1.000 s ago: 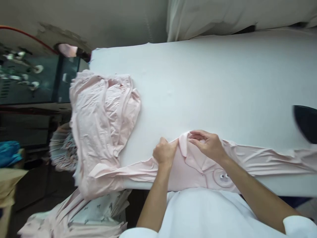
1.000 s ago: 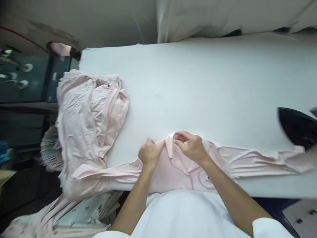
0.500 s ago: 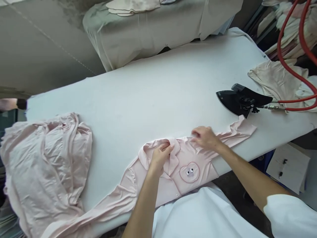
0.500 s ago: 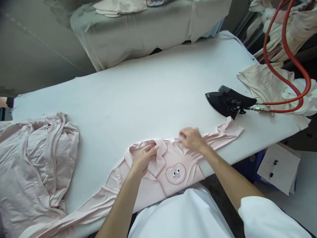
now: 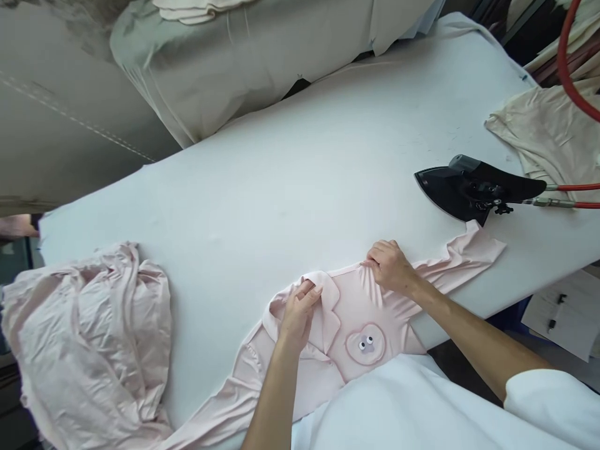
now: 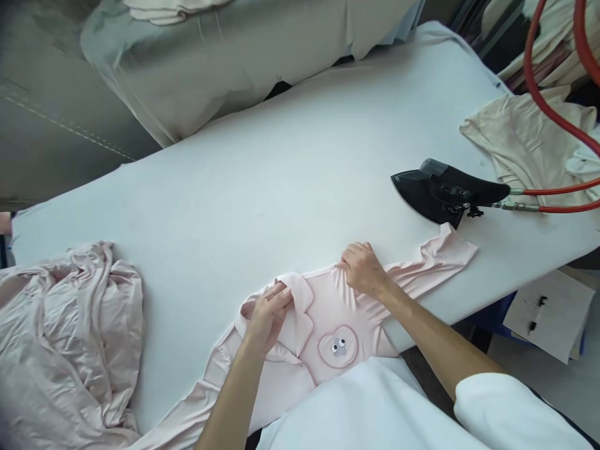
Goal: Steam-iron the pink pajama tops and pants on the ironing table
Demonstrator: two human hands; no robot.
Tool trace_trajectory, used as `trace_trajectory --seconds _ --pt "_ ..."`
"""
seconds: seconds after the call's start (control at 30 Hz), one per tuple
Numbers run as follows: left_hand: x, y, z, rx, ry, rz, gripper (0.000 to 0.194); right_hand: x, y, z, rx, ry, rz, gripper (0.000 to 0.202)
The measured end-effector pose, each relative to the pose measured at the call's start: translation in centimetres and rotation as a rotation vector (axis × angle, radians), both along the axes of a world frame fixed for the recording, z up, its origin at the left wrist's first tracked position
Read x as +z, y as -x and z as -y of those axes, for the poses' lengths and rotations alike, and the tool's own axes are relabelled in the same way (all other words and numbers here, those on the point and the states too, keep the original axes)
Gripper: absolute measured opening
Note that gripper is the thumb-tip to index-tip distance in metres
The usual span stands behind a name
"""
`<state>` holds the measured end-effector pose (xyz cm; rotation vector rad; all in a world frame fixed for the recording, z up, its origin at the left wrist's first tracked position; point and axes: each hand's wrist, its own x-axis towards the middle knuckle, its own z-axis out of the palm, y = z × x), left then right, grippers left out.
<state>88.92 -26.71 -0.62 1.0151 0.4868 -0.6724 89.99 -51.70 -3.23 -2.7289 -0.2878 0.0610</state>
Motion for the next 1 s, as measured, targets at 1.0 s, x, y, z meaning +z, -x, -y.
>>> trace_trajectory --seconds 1.0 --pt "-3.0 -0.3 -0.3 -0.188 0.227 -0.098 0.081 2.2 1.8 -5.5 -0.682 -0.688 -0.653 0.045"
